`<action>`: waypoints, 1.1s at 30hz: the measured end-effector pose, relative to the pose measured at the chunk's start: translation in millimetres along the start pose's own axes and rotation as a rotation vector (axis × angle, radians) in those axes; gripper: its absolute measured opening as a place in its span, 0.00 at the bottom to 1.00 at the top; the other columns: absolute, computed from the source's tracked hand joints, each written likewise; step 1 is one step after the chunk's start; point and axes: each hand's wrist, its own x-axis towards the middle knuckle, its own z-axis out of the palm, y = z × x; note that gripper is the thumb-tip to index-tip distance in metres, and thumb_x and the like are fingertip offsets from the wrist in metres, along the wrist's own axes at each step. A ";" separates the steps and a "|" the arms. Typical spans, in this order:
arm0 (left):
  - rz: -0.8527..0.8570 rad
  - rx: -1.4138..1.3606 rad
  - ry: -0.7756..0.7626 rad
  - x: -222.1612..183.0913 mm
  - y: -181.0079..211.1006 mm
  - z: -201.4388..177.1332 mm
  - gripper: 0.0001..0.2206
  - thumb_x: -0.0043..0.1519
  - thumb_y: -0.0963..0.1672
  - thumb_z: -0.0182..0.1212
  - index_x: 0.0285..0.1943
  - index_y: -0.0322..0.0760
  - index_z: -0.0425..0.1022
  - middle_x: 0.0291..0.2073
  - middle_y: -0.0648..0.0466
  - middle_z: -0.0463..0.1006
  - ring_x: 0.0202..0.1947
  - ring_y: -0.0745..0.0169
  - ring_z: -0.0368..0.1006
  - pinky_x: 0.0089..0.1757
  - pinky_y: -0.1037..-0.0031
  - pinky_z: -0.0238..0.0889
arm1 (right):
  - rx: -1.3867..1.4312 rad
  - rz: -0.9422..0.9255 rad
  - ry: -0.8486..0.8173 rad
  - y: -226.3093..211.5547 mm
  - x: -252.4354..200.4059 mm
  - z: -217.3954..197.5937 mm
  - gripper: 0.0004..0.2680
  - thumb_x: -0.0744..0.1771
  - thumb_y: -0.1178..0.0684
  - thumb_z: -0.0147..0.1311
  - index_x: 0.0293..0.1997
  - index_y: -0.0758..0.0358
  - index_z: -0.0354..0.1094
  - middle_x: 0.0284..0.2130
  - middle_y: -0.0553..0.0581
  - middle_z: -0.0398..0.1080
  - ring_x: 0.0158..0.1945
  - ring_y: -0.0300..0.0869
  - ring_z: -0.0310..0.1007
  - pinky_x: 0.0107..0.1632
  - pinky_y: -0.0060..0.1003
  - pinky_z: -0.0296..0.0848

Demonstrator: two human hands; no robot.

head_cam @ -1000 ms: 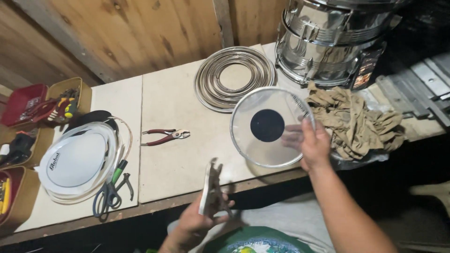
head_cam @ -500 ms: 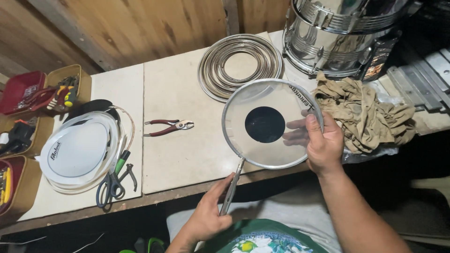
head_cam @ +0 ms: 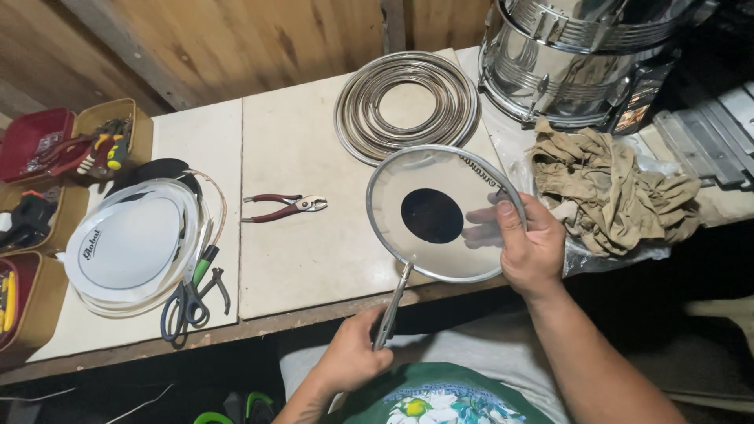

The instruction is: Repairing a drum head using pliers and a tensioning tool on a workbench

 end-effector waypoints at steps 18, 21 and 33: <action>-0.249 0.144 0.175 -4.6 -2.4 9.5 0.05 0.53 0.47 0.55 0.29 0.44 0.68 0.22 0.53 0.72 0.27 0.49 0.68 0.37 0.62 0.62 | -0.051 -0.130 -0.039 -2.4 -21.2 16.8 0.10 0.71 0.52 0.50 0.50 0.71 0.67 0.32 0.72 0.77 0.27 0.55 0.81 0.32 0.42 0.85; -0.274 0.180 0.151 -2.8 -5.5 7.8 0.04 0.51 0.45 0.53 0.31 0.44 0.69 0.23 0.50 0.74 0.29 0.45 0.70 0.38 0.61 0.63 | -0.049 -0.147 -0.039 0.3 -22.9 17.5 0.10 0.71 0.53 0.50 0.50 0.72 0.66 0.33 0.72 0.77 0.28 0.55 0.81 0.34 0.43 0.86; -0.282 0.189 0.069 4.6 -24.1 12.5 0.04 0.52 0.42 0.51 0.33 0.42 0.63 0.28 0.48 0.74 0.33 0.43 0.70 0.37 0.57 0.60 | -0.144 -0.254 -0.097 -4.7 -27.4 24.1 0.10 0.71 0.54 0.49 0.51 0.74 0.67 0.33 0.69 0.77 0.29 0.52 0.82 0.35 0.41 0.87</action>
